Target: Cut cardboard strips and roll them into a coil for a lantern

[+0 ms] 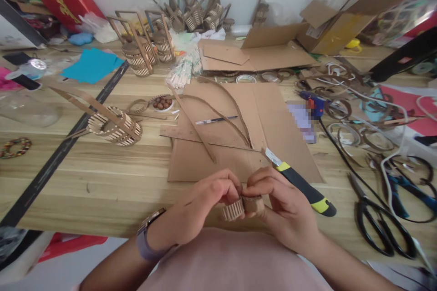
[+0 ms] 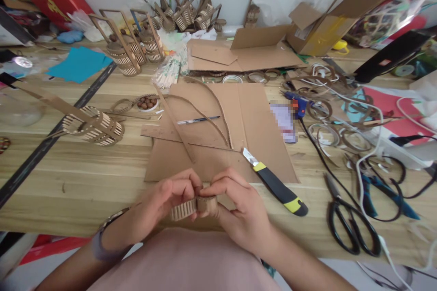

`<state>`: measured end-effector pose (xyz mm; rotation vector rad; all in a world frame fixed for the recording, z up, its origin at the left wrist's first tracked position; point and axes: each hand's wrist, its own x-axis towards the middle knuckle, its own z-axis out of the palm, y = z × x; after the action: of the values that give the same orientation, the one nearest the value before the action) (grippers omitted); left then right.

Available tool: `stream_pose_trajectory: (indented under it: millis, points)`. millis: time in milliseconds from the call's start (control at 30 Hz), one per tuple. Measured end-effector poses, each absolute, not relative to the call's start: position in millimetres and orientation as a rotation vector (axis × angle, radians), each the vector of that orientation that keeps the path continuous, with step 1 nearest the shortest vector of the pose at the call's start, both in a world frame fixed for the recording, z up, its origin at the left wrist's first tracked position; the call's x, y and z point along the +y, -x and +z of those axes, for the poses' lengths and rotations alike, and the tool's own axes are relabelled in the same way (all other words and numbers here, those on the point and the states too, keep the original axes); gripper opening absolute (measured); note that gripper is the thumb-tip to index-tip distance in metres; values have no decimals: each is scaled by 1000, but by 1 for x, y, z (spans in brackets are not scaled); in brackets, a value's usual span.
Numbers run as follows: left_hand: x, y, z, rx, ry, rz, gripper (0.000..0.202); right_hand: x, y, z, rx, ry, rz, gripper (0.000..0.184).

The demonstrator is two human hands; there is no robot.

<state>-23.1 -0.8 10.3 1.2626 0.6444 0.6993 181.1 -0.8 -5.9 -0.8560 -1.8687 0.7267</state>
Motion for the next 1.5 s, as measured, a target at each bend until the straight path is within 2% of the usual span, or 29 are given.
stream_pose_trajectory:
  millis: [133, 400, 700, 833, 1100, 1300, 1500]
  points:
    - [0, 22, 7, 630, -1239, 722, 43, -3, -176, -7, -1793, 848, 799, 8]
    - [-6, 10, 3, 640, -1305, 947, 49, -4, -172, -6, -1786, 842, 826, 6]
    - [-1, 11, -4, 632, -745, 643, 57, 1, -177, -4, -1970, 775, 713, 6]
    - [-1, 12, -5, 636, -713, 600, 55, 4, -180, 2, -2023, 787, 661, 5]
    - [1, 9, 0, 536, -726, 597, 46, 6, -179, 3, -2017, 822, 777, 9]
    - [0, 6, -5, 566, -738, 614, 49, 2, -176, -3, -1983, 855, 765, 15]
    - [0, 7, -10, 639, -803, 638, 46, 2, -173, -6, -1970, 902, 778, 10]
